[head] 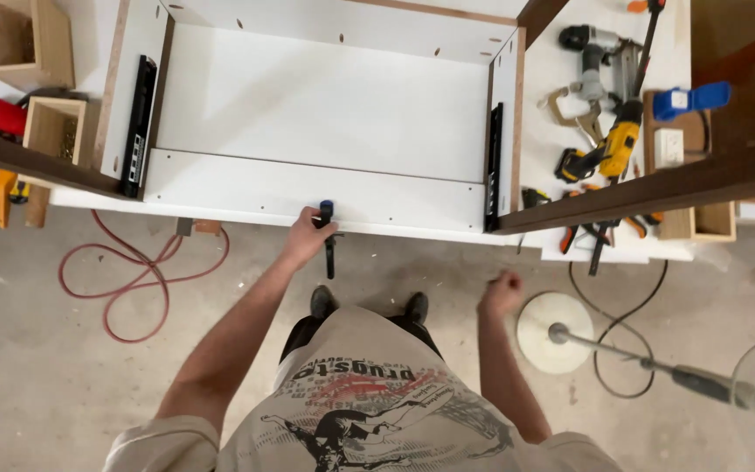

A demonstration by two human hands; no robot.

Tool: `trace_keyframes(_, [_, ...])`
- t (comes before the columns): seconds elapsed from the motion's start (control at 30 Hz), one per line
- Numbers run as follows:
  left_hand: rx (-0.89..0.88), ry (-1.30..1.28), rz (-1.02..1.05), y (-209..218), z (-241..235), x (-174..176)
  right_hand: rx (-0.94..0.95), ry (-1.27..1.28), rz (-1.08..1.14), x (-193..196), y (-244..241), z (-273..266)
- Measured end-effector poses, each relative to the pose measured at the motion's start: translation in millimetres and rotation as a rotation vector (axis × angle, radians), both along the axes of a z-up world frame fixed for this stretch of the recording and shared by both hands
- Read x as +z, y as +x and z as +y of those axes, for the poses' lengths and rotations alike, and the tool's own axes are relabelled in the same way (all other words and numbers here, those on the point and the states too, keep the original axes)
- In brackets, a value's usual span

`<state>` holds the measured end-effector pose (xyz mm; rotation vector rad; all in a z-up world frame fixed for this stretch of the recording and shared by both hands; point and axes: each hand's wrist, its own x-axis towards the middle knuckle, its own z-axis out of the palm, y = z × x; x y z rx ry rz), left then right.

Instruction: Assembling a wooden cabinet by measuring components with a tape measure and fastening them with screws using a power drill.

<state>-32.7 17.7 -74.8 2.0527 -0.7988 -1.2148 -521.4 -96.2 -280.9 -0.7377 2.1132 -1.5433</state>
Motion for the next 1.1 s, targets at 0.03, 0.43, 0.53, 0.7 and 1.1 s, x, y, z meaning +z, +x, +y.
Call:
trace_keyframes(0.03, [-0.039, -0.025, 0.051, 1.5, -1.0, 10.3, 0.273, 0.257, -0.098, 19.1, 52.8, 38.0])
trace_keyframes(0.43, [-0.208, -0.005, 0.180, 15.4, -2.1, 16.2, 1.243, 0.831, -0.321, 77.7, 358.5, 76.7])
trace_keyframes(0.53, [-0.221, -0.025, 0.189, 17.5, -1.4, 17.1, 1.194, 0.811, -0.337, 64.7, 370.8, 71.9])
trace_keyframes(0.7, [-0.223, -0.034, 0.197, 16.8, -2.2, 6.8, 1.276, 0.779, -0.240, 95.2, 374.2, 74.4])
trace_keyframes(1.1, [-0.232, -0.044, 0.178, 15.0, -2.9, 15.7, 1.761, 0.714, 0.360, 119.7, 363.5, 76.3])
